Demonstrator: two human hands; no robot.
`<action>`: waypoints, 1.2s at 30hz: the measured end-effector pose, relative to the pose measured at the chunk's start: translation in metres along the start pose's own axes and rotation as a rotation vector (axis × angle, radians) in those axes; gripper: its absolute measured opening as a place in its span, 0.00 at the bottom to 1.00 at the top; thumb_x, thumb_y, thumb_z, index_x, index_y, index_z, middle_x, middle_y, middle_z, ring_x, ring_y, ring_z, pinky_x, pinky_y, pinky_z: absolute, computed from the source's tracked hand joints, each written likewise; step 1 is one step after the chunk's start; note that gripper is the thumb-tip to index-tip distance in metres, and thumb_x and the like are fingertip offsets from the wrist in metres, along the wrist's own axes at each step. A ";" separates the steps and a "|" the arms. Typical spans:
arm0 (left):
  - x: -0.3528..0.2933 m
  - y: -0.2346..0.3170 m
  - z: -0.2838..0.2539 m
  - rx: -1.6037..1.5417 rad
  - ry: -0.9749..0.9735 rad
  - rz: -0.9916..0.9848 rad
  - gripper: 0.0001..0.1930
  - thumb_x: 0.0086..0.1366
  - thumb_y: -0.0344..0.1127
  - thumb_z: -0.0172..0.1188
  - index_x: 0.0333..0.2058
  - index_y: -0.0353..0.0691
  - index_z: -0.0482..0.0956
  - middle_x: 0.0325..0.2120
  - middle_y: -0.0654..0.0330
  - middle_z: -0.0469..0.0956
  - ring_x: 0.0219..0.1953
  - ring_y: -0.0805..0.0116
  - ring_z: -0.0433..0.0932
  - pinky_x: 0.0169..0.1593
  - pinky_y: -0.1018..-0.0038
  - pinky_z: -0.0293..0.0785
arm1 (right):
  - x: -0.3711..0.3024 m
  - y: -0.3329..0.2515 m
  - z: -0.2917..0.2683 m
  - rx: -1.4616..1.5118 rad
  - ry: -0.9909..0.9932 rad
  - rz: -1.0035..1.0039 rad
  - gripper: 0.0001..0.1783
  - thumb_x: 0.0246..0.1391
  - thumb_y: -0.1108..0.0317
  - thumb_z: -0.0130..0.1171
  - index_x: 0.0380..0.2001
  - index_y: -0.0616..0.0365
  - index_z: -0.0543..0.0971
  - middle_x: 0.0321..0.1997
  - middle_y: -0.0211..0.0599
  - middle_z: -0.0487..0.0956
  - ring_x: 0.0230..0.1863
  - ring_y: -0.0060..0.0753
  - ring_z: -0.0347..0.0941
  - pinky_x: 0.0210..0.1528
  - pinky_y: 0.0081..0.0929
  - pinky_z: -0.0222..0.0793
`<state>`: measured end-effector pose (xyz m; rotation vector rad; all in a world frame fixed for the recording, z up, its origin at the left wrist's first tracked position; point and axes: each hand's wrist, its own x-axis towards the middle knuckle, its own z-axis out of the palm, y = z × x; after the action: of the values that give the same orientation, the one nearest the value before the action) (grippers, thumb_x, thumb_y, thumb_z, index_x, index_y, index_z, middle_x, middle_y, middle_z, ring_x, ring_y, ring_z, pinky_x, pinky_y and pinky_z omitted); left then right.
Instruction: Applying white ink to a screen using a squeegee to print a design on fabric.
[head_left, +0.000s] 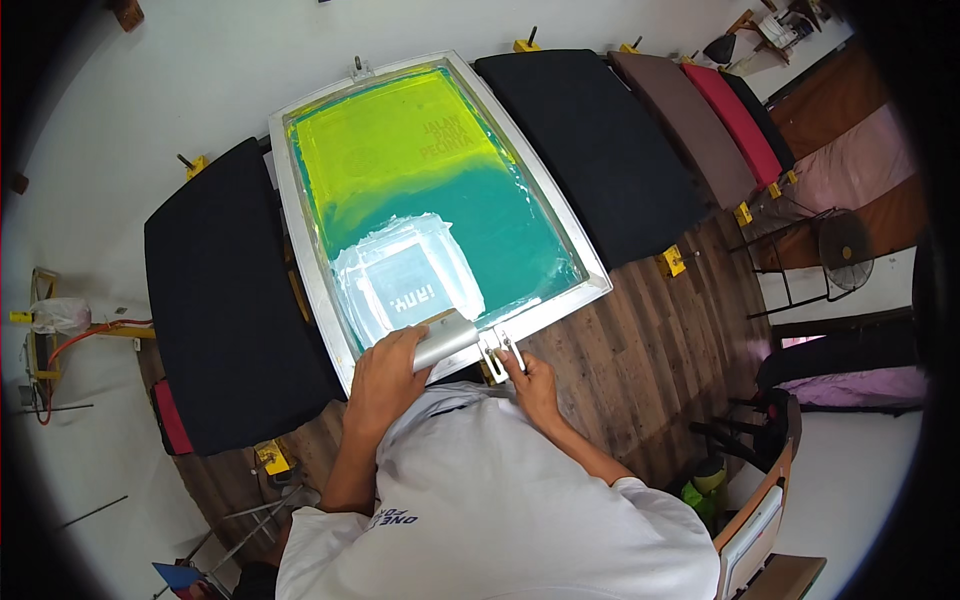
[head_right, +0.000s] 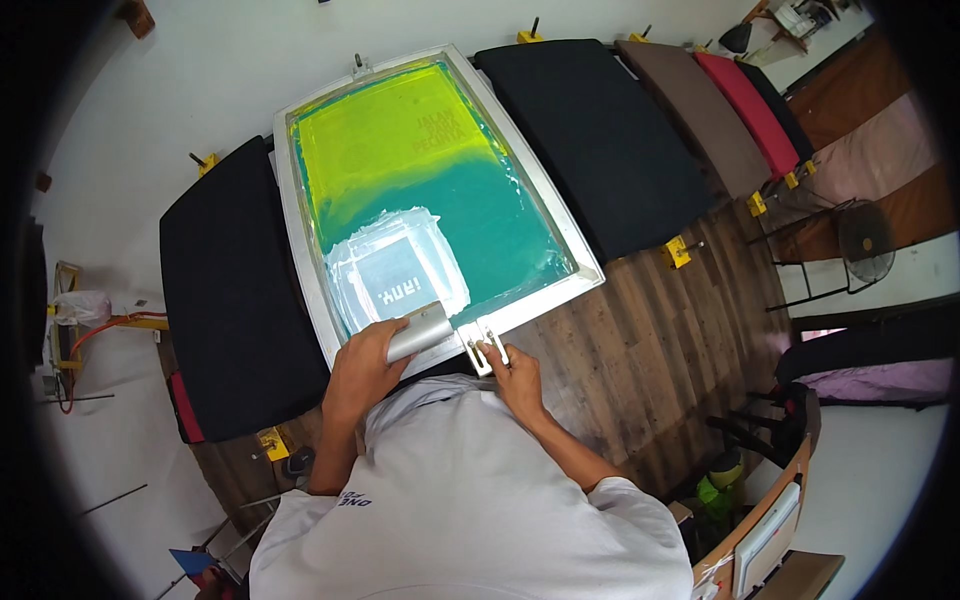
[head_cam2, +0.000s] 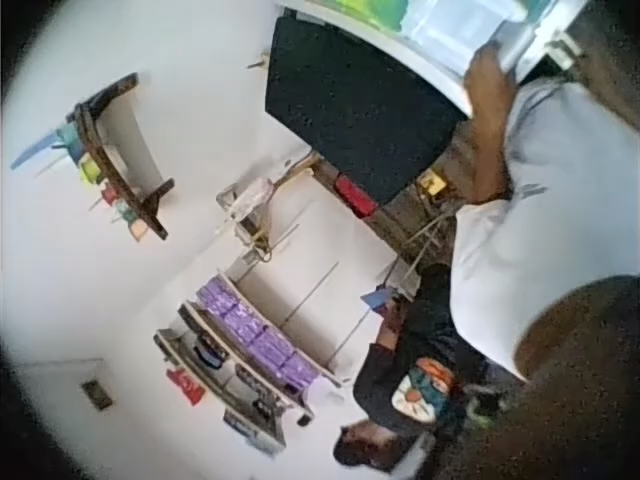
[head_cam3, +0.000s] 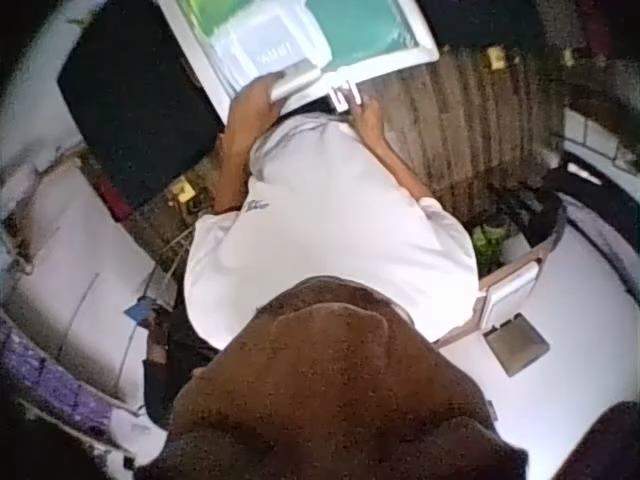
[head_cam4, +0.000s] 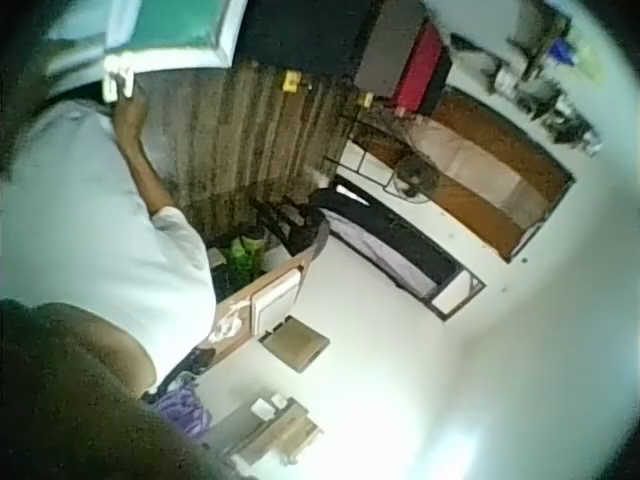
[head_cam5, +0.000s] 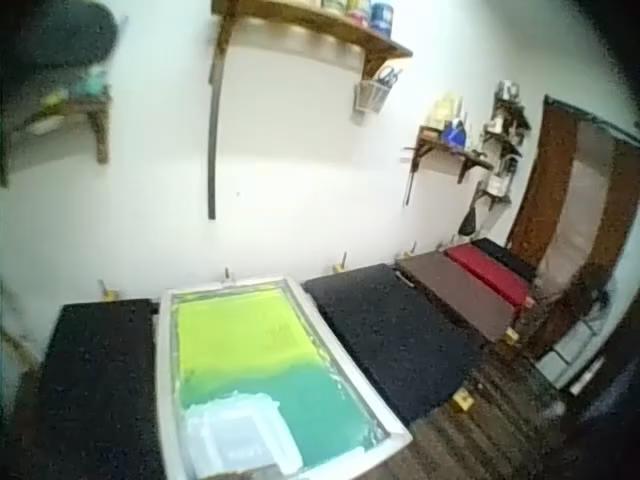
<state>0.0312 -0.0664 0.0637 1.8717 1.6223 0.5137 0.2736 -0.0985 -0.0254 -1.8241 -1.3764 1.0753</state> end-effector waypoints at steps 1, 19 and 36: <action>0.000 0.000 0.000 -0.001 -0.004 0.000 0.21 0.58 0.33 0.68 0.50 0.34 0.79 0.45 0.46 0.81 0.46 0.47 0.81 0.51 0.61 0.77 | 0.000 0.003 0.000 -0.001 0.000 -0.001 0.32 0.63 0.48 0.61 0.15 0.62 0.69 0.13 0.23 0.60 0.20 0.16 0.53 0.20 0.28 0.50; 0.000 -0.004 0.005 -0.004 0.039 0.044 0.22 0.55 0.28 0.67 0.50 0.34 0.79 0.44 0.45 0.81 0.45 0.45 0.81 0.50 0.59 0.77 | 0.005 0.013 -0.002 -0.087 -0.050 -0.008 0.36 0.64 0.43 0.56 0.18 0.69 0.71 0.12 0.49 0.65 0.16 0.32 0.57 0.21 0.40 0.59; -0.002 -0.015 0.031 -0.044 0.055 -0.066 0.27 0.47 0.16 0.61 0.49 0.35 0.77 0.48 0.46 0.79 0.50 0.46 0.79 0.55 0.60 0.75 | 0.034 -0.148 -0.026 -0.705 -0.354 -0.811 0.32 0.46 0.63 0.72 0.56 0.54 0.74 0.60 0.47 0.72 0.61 0.53 0.67 0.56 0.45 0.67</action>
<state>0.0392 -0.0729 0.0306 1.7803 1.6891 0.5726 0.2310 -0.0250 0.1029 -1.2296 -2.6362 0.4980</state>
